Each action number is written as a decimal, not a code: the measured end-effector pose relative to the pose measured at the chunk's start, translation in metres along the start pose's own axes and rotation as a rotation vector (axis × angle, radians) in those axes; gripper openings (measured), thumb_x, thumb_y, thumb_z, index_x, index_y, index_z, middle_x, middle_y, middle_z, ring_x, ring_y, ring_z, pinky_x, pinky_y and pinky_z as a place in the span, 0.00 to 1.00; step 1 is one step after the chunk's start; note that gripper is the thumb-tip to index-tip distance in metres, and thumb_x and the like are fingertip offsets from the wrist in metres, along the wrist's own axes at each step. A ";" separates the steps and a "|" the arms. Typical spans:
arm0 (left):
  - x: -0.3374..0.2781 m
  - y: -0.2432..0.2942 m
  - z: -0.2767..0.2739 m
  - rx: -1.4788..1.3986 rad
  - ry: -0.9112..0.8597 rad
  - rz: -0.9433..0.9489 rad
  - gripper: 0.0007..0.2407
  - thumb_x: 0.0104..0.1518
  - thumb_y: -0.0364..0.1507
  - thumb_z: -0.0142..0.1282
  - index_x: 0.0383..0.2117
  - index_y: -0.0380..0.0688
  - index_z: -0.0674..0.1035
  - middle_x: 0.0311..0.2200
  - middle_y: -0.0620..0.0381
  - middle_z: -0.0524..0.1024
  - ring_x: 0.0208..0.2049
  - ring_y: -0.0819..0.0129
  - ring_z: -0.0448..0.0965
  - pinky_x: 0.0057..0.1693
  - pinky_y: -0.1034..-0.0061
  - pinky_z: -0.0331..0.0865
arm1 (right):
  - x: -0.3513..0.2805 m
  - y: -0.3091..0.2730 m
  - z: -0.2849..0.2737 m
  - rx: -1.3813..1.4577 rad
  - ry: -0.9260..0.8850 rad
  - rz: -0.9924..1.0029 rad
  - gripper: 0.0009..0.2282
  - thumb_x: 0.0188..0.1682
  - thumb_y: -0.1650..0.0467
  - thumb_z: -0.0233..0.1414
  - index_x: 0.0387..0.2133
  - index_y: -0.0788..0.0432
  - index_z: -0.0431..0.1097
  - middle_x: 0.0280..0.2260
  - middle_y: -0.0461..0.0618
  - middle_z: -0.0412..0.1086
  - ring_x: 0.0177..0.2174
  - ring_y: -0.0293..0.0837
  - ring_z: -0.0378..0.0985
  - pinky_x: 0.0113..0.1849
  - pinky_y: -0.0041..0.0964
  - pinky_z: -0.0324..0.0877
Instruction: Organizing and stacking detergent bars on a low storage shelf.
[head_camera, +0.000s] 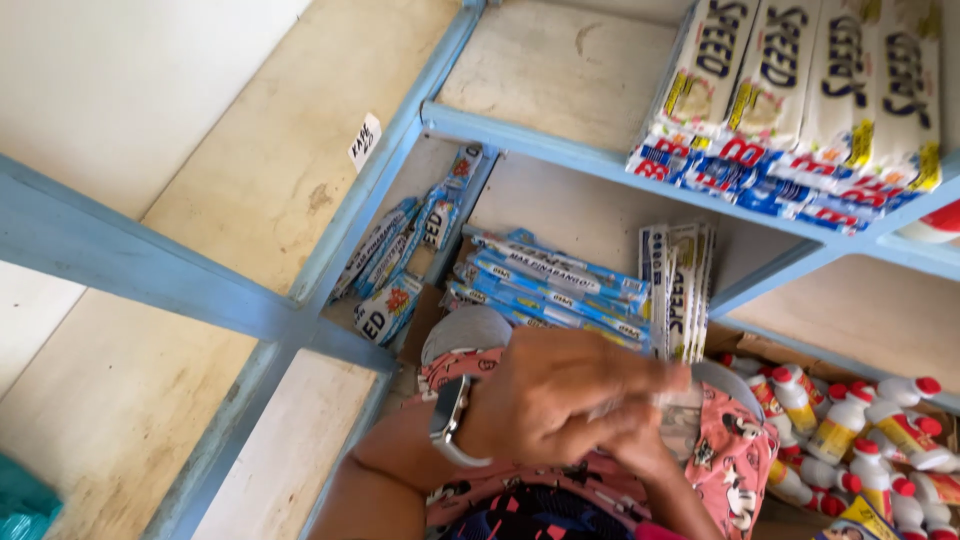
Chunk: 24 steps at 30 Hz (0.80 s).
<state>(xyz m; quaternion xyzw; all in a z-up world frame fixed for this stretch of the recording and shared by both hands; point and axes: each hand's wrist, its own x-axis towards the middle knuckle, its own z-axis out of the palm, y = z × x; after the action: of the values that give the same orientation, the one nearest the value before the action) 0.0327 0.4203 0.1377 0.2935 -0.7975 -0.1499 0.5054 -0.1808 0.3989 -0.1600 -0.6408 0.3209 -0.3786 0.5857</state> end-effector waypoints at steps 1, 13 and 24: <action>-0.003 0.002 0.000 -0.087 -0.012 -0.010 0.08 0.68 0.29 0.60 0.49 0.43 0.80 0.47 0.56 0.82 0.44 0.66 0.86 0.51 0.76 0.80 | 0.000 0.005 0.001 0.037 0.003 0.023 0.11 0.47 0.76 0.58 0.44 0.63 0.73 0.41 0.52 0.76 0.41 0.42 0.79 0.38 0.36 0.75; 0.021 -0.021 -0.004 0.234 0.096 -0.095 0.16 0.57 0.32 0.61 0.50 0.39 0.80 0.45 0.49 0.81 0.42 0.57 0.83 0.48 0.67 0.78 | -0.022 0.028 0.035 0.365 0.233 0.121 0.10 0.55 0.72 0.52 0.47 0.66 0.71 0.40 0.48 0.76 0.39 0.37 0.75 0.43 0.35 0.72; -0.046 -0.065 0.037 0.497 -0.269 0.264 0.15 0.67 0.30 0.53 0.58 0.43 0.79 0.60 0.54 0.75 0.67 0.59 0.70 0.73 0.59 0.65 | -0.030 -0.019 0.039 0.293 0.310 0.103 0.11 0.56 0.72 0.50 0.49 0.66 0.68 0.40 0.46 0.75 0.38 0.33 0.74 0.40 0.28 0.70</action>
<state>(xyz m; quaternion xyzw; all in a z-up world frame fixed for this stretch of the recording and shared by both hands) 0.0347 0.3959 0.0533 0.2795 -0.9006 0.0793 0.3233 -0.1628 0.4468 -0.1458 -0.4659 0.3811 -0.4848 0.6346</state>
